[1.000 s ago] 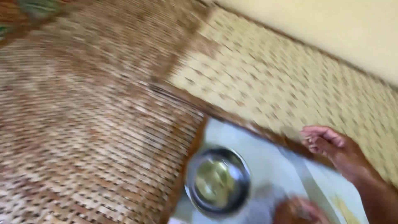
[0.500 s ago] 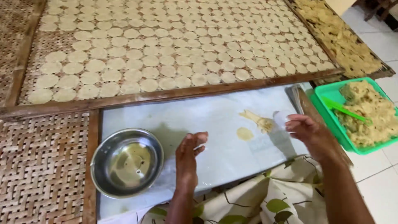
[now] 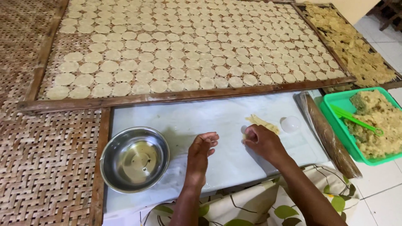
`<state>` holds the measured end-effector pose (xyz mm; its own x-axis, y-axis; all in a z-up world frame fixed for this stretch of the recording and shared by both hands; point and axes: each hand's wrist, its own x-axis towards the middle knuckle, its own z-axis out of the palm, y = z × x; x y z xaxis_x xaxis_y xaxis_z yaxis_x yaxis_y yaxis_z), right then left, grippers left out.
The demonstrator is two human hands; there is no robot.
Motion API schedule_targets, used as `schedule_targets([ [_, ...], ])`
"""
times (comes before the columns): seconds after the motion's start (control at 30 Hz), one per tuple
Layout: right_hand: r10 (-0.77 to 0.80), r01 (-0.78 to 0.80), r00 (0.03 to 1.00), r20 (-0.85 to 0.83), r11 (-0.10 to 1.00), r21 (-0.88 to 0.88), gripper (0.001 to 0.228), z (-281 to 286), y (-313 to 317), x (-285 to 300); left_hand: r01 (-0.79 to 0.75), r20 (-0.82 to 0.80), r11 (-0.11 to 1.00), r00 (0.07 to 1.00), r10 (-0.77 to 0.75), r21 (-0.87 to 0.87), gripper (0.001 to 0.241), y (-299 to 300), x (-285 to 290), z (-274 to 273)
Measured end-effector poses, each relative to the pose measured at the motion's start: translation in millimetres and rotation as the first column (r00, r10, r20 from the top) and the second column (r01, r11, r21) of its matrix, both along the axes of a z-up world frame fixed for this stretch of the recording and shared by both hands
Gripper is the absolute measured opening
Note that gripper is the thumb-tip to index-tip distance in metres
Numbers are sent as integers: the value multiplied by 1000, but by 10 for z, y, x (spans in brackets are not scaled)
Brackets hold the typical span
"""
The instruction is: Flattening dough pieces with a rolling pin and placing them on a drying rack.
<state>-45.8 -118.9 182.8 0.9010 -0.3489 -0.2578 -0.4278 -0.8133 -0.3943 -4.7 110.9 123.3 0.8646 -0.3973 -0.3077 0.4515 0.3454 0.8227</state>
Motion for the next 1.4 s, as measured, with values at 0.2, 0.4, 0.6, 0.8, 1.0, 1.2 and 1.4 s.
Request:
schedule_targets([
  [0.2, 102, -92, 991, 84, 990, -110, 36, -75, 74, -2, 19, 22, 1000, 1000, -19, 2, 26, 52, -2, 87],
  [0.4, -68, 63, 996, 52, 994, 86, 40, -210, -147, 31, 32, 29, 999, 999, -32, 5, 26, 69, -1, 106],
  [0.6, -248, 190, 968, 27, 804, 563, 35, -393, -534, -22, 57, 6, 998, 998, -57, 31, 27, 72, 6, 205],
  [0.8, -404, 315, 915, -18, 684, 658, 27, -301, -522, 9, 68, -2, 997, 998, -68, 26, 25, 20, -11, 136],
  [1.0, -428, 302, 904, 11, 655, 693, 27, -209, -586, 8, 101, -13, 994, 995, -101, 46, 28, -70, -26, 71],
  [1.2, -346, 211, 937, 35, 646, 733, 34, 175, -260, -10, 91, 11, 995, 996, -91, -42, 51, -261, -87, -72],
  [1.4, -217, 90, 976, -3, 392, 916, 38, 199, -24, 5, 101, -107, 891, 981, -164, -442, 79, -357, -93, -72],
])
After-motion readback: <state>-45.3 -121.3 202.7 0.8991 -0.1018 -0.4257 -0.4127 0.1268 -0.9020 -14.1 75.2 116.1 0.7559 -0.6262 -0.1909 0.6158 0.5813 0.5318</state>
